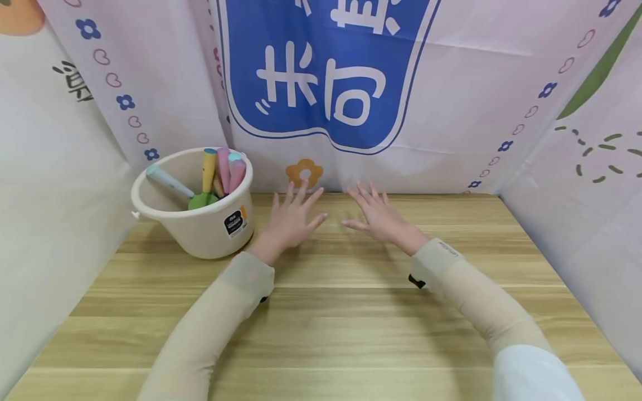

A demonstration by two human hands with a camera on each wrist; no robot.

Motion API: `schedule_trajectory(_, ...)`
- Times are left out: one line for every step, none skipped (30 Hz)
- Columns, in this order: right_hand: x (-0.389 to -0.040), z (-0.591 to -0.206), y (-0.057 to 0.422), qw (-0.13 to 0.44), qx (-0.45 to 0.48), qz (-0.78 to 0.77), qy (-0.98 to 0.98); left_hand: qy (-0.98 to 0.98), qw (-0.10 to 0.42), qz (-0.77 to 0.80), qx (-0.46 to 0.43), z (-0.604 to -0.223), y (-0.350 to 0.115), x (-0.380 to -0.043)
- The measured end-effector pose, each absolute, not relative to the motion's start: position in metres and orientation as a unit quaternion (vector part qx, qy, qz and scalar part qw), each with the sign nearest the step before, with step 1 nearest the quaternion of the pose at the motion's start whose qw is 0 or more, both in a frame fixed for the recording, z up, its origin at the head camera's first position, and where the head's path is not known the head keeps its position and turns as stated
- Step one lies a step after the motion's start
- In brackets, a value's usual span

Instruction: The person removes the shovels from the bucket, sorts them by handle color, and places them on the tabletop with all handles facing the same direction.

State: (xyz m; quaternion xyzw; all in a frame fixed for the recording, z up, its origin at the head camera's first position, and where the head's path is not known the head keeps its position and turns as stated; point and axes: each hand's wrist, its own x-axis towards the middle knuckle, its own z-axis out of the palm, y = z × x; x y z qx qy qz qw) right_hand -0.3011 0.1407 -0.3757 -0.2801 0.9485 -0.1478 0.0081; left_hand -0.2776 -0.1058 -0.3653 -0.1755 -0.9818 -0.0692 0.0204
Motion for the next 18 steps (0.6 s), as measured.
schedule_trajectory(-0.300, -0.375, 0.141, 0.009, -0.283, -0.153, 0.947, -0.981, 0.023, -0.066, -0.181, -0.365, -0.106, -0.275)
schedule_trajectory(-0.298, -0.374, 0.141, 0.010, -0.286, -0.157, 0.945, -0.980, 0.026, -0.065, -0.187, -0.365, -0.106, -0.273)
schedule_trajectory(-0.296, -0.374, 0.141, 0.009, -0.289, -0.161, 0.944, -0.979, 0.031, -0.062, -0.193, -0.365, -0.106, -0.271)
schedule_trajectory(-0.295, -0.373, 0.141, 0.008, -0.293, -0.166, 0.942, -0.978, 0.035, -0.063, -0.197, -0.364, -0.106, -0.268)
schedule_trajectory(-0.293, -0.372, 0.141, 0.008, -0.296, -0.169, 0.940, -0.977, 0.037, -0.065, -0.201, -0.364, -0.106, -0.266)
schedule_trajectory(-0.290, -0.372, 0.142, 0.006, -0.300, -0.171, 0.939, -0.976, 0.040, -0.064, -0.204, -0.363, -0.106, -0.263)
schedule_trajectory(-0.289, -0.371, 0.142, 0.004, -0.304, -0.172, 0.937, -0.976, 0.041, -0.065, -0.205, -0.362, -0.106, -0.260)
schedule_trajectory(-0.287, -0.369, 0.141, 0.003, -0.308, -0.174, 0.935, -0.975, 0.040, -0.068, -0.206, -0.361, -0.106, -0.257)
schedule_trajectory(-0.285, -0.368, 0.141, 0.001, -0.313, -0.175, 0.934, -0.975, 0.039, -0.072, -0.207, -0.360, -0.106, -0.255)
schedule_trajectory(-0.283, -0.367, 0.141, 0.001, -0.317, -0.177, 0.932, -0.975, 0.037, -0.076, -0.208, -0.358, -0.107, -0.252)
schedule_trajectory(-0.281, -0.365, 0.140, 0.001, -0.319, -0.178, 0.931, -0.974, 0.036, -0.077, -0.209, -0.357, -0.107, -0.249)
schedule_trajectory(-0.280, -0.364, 0.140, 0.000, -0.322, -0.178, 0.930, -0.973, 0.036, -0.080, -0.211, -0.356, -0.108, -0.246)
schedule_trajectory(-0.278, -0.363, 0.140, -0.001, -0.324, -0.180, 0.929, -0.973, 0.037, -0.083, -0.214, -0.354, -0.108, -0.243)
schedule_trajectory(-0.277, -0.361, 0.140, -0.002, -0.324, -0.181, 0.928, -0.972, 0.038, -0.085, -0.217, -0.353, -0.109, -0.241)
schedule_trajectory(-0.276, -0.360, 0.140, -0.004, -0.325, -0.182, 0.928, -0.971, 0.041, -0.086, -0.220, -0.352, -0.110, -0.238)
schedule_trajectory(-0.276, -0.359, 0.140, -0.006, -0.326, -0.182, 0.928, -0.970, 0.043, -0.090, -0.223, -0.350, -0.111, -0.235)
schedule_trajectory(-0.275, -0.358, 0.139, -0.008, -0.326, -0.183, 0.927, -0.969, 0.047, -0.093, -0.226, -0.349, -0.113, -0.233)
schedule_trajectory(-0.274, -0.358, 0.139, -0.011, -0.328, -0.183, 0.927, -0.967, 0.050, -0.100, -0.228, -0.347, -0.114, -0.230)
